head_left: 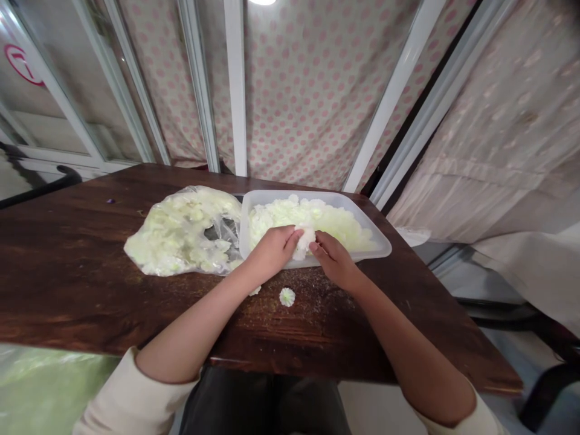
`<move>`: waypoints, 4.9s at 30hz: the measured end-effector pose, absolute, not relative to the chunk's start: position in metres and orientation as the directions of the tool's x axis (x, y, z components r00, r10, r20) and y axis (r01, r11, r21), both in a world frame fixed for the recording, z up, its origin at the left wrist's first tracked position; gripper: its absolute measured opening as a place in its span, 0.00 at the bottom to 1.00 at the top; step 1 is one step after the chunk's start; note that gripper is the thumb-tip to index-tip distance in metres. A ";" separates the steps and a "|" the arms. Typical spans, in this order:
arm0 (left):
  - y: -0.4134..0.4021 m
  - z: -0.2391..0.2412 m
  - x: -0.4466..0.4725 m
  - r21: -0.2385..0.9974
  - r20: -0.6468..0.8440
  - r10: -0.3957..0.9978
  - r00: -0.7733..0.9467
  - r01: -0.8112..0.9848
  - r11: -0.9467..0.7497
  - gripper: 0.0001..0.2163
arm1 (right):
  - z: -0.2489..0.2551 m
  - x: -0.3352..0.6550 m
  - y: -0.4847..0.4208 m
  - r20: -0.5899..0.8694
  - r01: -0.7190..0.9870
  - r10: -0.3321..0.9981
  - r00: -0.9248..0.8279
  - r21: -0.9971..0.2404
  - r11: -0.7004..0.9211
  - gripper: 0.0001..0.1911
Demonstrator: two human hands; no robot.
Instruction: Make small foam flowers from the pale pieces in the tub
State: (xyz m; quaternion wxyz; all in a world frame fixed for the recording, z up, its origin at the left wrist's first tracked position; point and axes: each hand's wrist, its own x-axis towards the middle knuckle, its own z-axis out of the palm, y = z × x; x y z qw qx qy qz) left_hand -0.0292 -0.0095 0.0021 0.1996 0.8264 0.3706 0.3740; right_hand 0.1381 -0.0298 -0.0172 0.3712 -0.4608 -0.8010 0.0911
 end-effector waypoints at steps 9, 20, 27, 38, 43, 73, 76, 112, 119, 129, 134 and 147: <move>-0.008 0.002 -0.030 0.714 0.416 0.822 0.389 0.420 -0.561 0.16 | -0.020 0.135 -0.028 0.529 0.725 0.799 -0.285 -0.426 0.541 0.12; -0.008 0.004 -0.030 0.811 0.380 0.866 0.325 0.333 -0.481 0.18 | -0.021 0.136 -0.027 0.679 0.699 0.731 -0.069 -0.490 0.521 0.07; -0.009 0.003 -0.029 0.764 0.406 0.820 0.405 0.342 -0.547 0.17 | -0.025 0.136 -0.026 0.690 0.596 0.691 -0.213 -0.469 0.652 0.07; -0.007 0.003 -0.030 0.772 0.396 0.863 0.314 0.395 -0.498 0.17 | -0.017 0.136 -0.029 0.610 0.592 0.789 0.067 -0.661 0.461 0.11; -0.011 0.005 -0.029 0.749 0.393 0.822 0.412 0.376 -0.546 0.16 | -0.022 0.137 -0.028 0.659 0.570 0.753 -0.004 -0.617 0.543 0.12; -0.009 0.001 -0.029 0.707 0.400 0.817 0.415 0.428 -0.563 0.14 | -0.022 0.138 -0.025 0.664 0.531 0.742 -0.086 -0.600 0.599 0.11; -0.008 0.000 -0.029 0.688 0.380 0.825 0.418 0.468 -0.555 0.14 | -0.019 0.138 -0.025 0.624 0.523 0.780 -0.046 -0.651 0.551 0.10; -0.007 0.000 -0.030 0.640 0.430 0.798 0.422 0.481 -0.599 0.14 | -0.021 0.157 -0.017 0.777 0.839 0.620 -0.113 -0.260 0.478 0.17; -0.004 -0.004 -0.030 0.650 0.414 0.767 0.491 0.431 -0.626 0.10 | -0.024 0.147 -0.020 0.681 0.716 0.703 -0.207 -0.384 0.583 0.07; -0.008 -0.001 -0.029 0.574 0.438 0.757 0.485 0.497 -0.651 0.13 | -0.022 0.146 -0.020 0.669 0.731 0.723 -0.173 -0.405 0.550 0.11; -0.008 -0.002 -0.029 0.572 0.452 0.754 0.477 0.494 -0.655 0.13 | -0.022 0.145 -0.021 0.671 0.736 0.724 -0.157 -0.409 0.539 0.13; -0.007 -0.005 -0.031 0.690 0.500 0.805 0.318 0.416 -0.593 0.12 | -0.025 0.150 -0.017 0.678 0.644 0.719 0.151 -0.619 0.449 0.16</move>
